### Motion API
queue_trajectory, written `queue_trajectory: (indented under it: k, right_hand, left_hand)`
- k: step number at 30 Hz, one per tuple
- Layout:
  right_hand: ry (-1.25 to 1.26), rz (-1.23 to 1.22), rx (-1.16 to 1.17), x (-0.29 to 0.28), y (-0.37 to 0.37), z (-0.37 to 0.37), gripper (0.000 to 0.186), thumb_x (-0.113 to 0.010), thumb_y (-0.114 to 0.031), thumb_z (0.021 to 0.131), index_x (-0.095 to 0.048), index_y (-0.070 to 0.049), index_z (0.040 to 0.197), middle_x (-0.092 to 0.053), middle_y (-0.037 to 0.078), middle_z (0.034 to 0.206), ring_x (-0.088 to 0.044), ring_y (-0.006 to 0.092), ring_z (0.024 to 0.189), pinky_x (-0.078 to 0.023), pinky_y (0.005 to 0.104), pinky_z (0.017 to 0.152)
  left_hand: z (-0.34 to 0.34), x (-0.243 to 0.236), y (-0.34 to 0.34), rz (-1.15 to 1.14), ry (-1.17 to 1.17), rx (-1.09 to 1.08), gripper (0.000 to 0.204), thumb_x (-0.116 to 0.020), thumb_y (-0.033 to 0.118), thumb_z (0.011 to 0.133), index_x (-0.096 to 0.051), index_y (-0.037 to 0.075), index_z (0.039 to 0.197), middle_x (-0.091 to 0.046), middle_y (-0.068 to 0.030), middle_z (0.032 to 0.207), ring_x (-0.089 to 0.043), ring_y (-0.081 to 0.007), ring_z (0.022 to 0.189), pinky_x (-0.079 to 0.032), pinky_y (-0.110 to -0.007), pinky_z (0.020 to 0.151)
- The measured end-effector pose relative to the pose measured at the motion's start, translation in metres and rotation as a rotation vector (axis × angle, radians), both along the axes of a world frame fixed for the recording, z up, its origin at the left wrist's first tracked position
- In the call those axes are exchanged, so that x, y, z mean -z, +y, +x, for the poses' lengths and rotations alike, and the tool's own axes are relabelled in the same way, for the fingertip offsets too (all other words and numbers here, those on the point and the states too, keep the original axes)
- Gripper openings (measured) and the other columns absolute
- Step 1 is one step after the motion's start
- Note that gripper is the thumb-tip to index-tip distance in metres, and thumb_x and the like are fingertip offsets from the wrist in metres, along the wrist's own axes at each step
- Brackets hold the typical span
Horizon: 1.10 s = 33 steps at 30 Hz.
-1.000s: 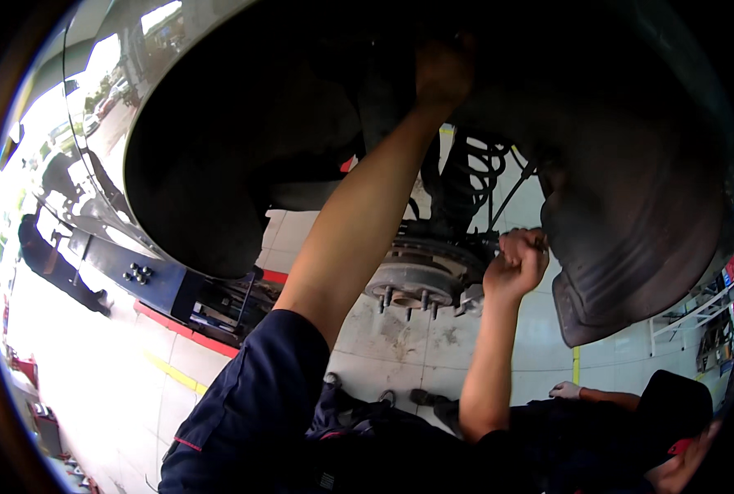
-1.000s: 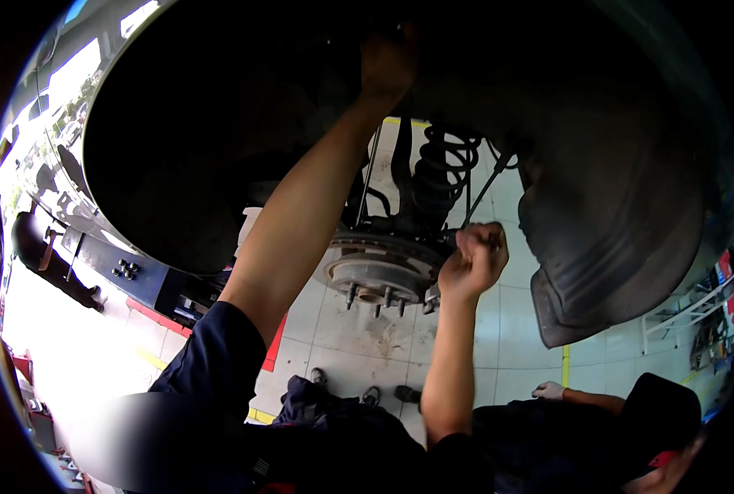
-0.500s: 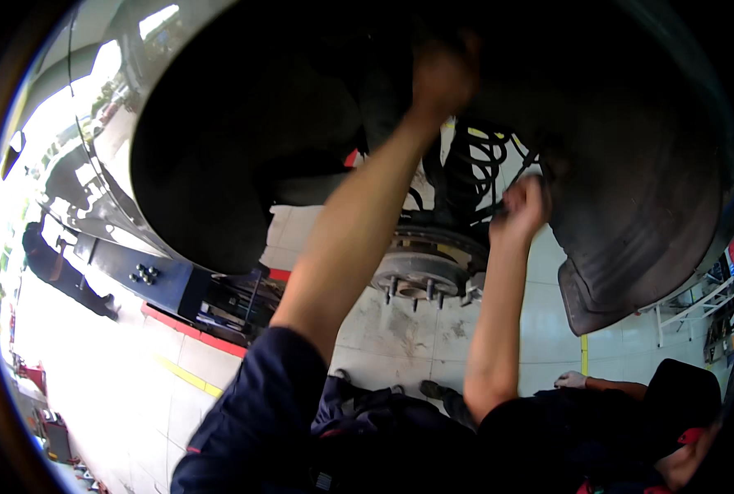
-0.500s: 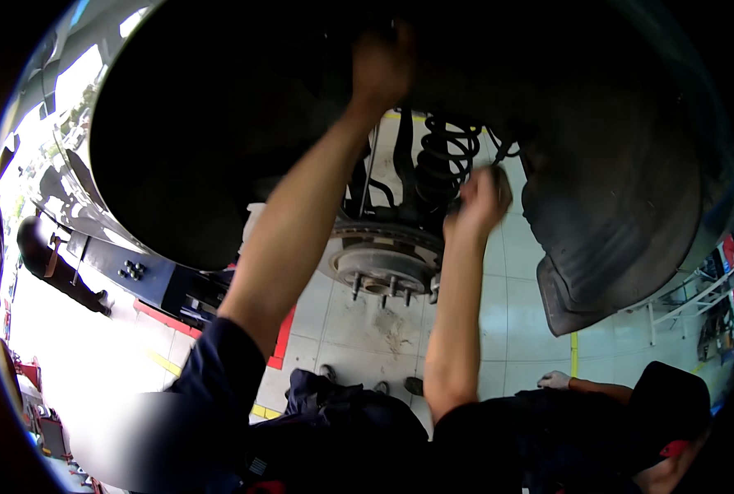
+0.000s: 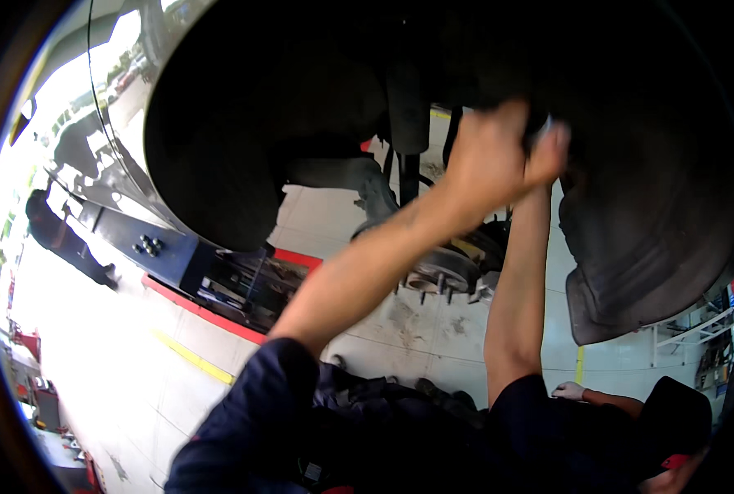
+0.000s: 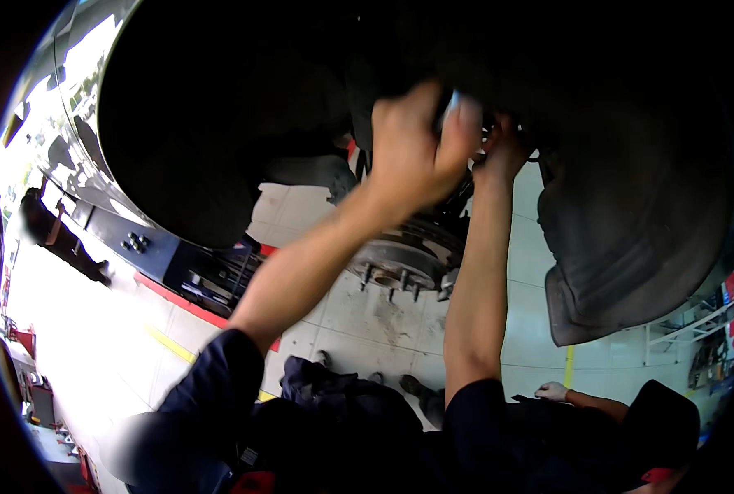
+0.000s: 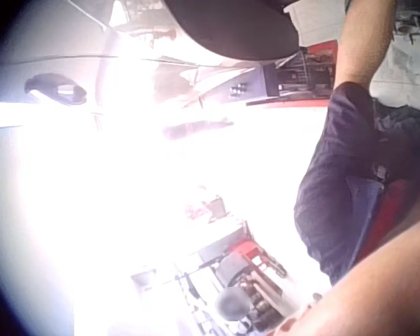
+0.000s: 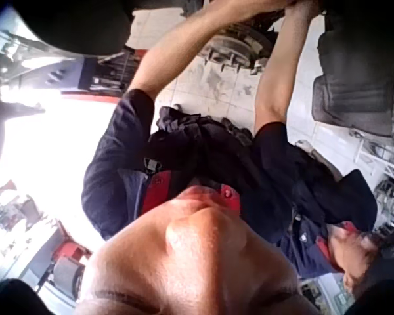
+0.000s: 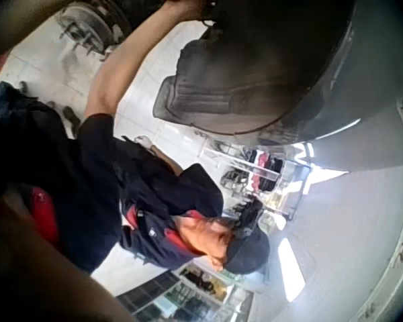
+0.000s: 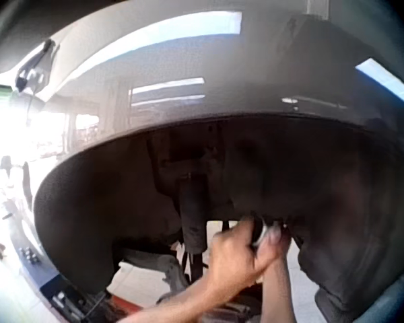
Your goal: The person retrieves a tool kit, selects a socket wrench, and uses it to loosen and tighten bolts on the car's wheel hub and suspension assembly. The person repeatedly adjusts the tool and works on the brake rotor area while the car is elevated on a lift.
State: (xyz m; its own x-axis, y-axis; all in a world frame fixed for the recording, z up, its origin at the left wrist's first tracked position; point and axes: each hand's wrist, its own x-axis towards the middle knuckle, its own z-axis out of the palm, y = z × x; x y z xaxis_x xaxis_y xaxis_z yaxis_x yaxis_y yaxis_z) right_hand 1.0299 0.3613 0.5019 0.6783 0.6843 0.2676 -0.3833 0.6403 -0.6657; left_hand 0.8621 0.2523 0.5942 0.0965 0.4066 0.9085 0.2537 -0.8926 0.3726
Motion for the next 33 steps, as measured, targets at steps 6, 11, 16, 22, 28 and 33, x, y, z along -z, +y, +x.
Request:
queue_trajectory:
  k: [6,11,16,22,28,33]
  right_hand:
    - [-0.115,0.328,-0.073,0.029,-0.148,-0.053,0.012,-0.048,-0.006,0.073,-0.039,-0.008,0.065,-0.029,-0.002,0.053,-0.024,0.0077,0.049,-0.024,0.0247,0.049]
    - [0.198,-0.146,0.009,-0.009,-0.070,-0.012,0.018,-0.050,-0.013,0.081,-0.043,-0.016,0.065,-0.030,-0.006,0.053,-0.025,0.0072,0.044,-0.023,0.0238,0.043]
    - [-0.320,-0.094,0.248,0.008,0.084,0.041,0.011,-0.052,-0.013,0.082,-0.059,-0.011,0.090,-0.039,-0.006,0.057,-0.032,0.0055,0.050,-0.029,0.0221,0.050]
    - [0.040,0.030,-0.011,-0.001,-0.094,-0.032,0.021,-0.049,-0.016,0.075,-0.036,-0.014,0.058,-0.031,-0.004,0.054,-0.027,0.0079,0.049,-0.027,0.0240,0.051]
    - [-0.084,0.414,-0.062,0.045,-0.171,-0.060,0.009,-0.044,-0.008,0.068,-0.036,-0.006,0.068,-0.024,0.001,0.052,-0.023,0.0106,0.049,-0.023,0.0288,0.052]
    - [-0.136,0.480,-0.037,0.045,-0.158,-0.052,0.018,-0.045,-0.007,0.064,-0.027,-0.010,0.060,-0.019,-0.001,0.047,-0.017,0.0092,0.044,-0.018,0.0262,0.047]
  left_hand:
    - [0.031,-0.053,0.146,0.208,0.099,-0.572,0.031,-0.047,0.023,0.087,-0.061,-0.002,0.077,-0.058,-0.0215,0.065,-0.058,-0.0349,0.058,-0.046,-0.044,0.058]
    - [0.006,-0.018,0.030,-0.138,-0.103,-0.011,0.052,-0.050,0.045,0.083,-0.055,-0.002,0.063,-0.055,-0.0245,0.058,-0.056,-0.0421,0.057,-0.047,-0.042,0.052]
    - [-0.025,0.006,-0.013,0.021,-0.202,0.433,0.048,-0.045,0.044,0.087,-0.058,-0.002,0.081,-0.055,-0.0132,0.059,-0.059,-0.0275,0.052,-0.045,-0.031,0.049]
    - [-0.004,-0.030,0.039,-0.146,-0.153,0.135,0.047,-0.049,0.036,0.087,-0.052,-0.003,0.062,-0.052,-0.0182,0.049,-0.056,-0.0365,0.049,-0.045,-0.038,0.047]
    - [0.033,-0.039,0.160,-0.046,-0.281,-0.294,0.042,-0.050,0.039,0.087,-0.061,-0.002,0.080,-0.062,-0.0242,0.080,-0.060,-0.0403,0.077,-0.048,-0.046,0.069]
    - [0.008,0.081,0.127,-0.410,-0.154,-0.010,0.039,-0.050,0.032,0.091,-0.056,-0.004,0.078,-0.055,-0.0187,0.061,-0.054,-0.0262,0.057,-0.042,-0.037,0.056]
